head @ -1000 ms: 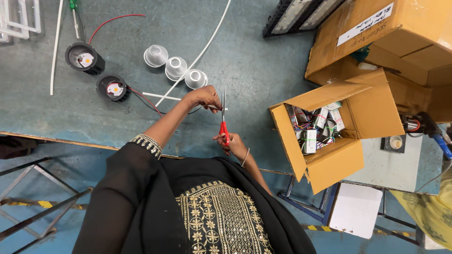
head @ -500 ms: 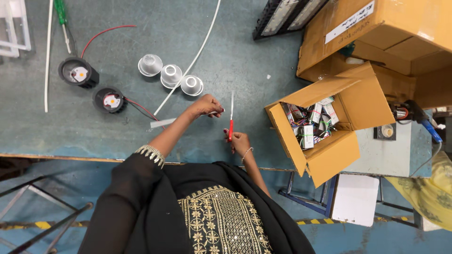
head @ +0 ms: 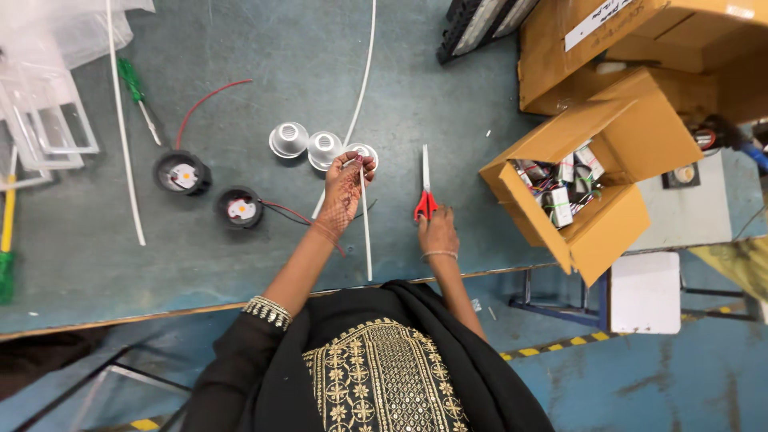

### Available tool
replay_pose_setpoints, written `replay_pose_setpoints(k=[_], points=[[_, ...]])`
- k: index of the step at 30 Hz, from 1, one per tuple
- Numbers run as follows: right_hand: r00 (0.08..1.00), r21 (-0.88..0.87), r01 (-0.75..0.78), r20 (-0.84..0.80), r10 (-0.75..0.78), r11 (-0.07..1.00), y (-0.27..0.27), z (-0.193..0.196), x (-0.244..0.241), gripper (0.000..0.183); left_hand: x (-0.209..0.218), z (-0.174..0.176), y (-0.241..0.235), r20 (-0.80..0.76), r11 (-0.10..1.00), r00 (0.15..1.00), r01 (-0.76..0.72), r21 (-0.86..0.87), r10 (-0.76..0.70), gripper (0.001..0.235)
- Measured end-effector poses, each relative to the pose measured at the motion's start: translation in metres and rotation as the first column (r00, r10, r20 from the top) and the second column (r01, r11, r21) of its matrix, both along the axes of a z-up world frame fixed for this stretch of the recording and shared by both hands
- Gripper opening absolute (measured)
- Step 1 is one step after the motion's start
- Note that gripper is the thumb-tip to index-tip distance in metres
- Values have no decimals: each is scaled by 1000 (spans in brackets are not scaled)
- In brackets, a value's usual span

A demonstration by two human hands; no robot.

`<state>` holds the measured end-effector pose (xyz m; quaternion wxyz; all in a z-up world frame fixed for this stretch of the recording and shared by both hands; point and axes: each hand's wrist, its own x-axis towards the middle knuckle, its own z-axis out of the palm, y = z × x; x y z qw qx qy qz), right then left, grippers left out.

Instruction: The person measures and cuts white plastic tubes using red-handled scissors, then inserts the tubes into black LED light housings. The person repeats this process for multiple units, placing finished assemblies on the workbench.

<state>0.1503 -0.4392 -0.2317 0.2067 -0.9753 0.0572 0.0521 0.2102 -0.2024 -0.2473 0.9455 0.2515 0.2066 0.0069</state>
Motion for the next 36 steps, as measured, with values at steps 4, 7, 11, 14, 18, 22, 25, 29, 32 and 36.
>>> replay_pose_setpoints(k=[4,7,11,14,18,22,25,29,32,36], points=[[901,745,-28,-270,339,666,38,27,9,41,-14,-6,27,-8,991,992,-128,-28,128,28],[662,897,71,-370,652,437,78,43,-8,38,-20,-3,48,45,973,972,-228,-27,229,27],[662,928,88,-327,674,363,126,46,-28,35,-24,21,92,91,989,989,-127,70,120,37],[795,901,168,-364,486,399,135,35,-33,31,-32,38,145,14,190,982,22,982,-187,58],[825,843,357,-486,289,402,127,14,-41,29,-60,31,185,-722,-586,685,546,599,-98,71],[740,820,371,-545,395,436,144,-1,-60,26,-63,7,183,-713,-732,676,580,357,188,54],[688,844,347,-525,501,409,169,-8,-75,22,-69,3,201,-746,-595,662,628,502,70,68],[634,891,253,-447,631,377,192,-10,-78,36,-93,19,238,-576,-189,801,547,815,-163,69],[674,896,309,-443,592,318,220,-18,-64,42,-125,23,245,-335,466,905,423,778,-261,64],[801,908,135,-335,495,397,253,-31,-38,48,-163,9,231,159,706,959,57,706,-236,76]])
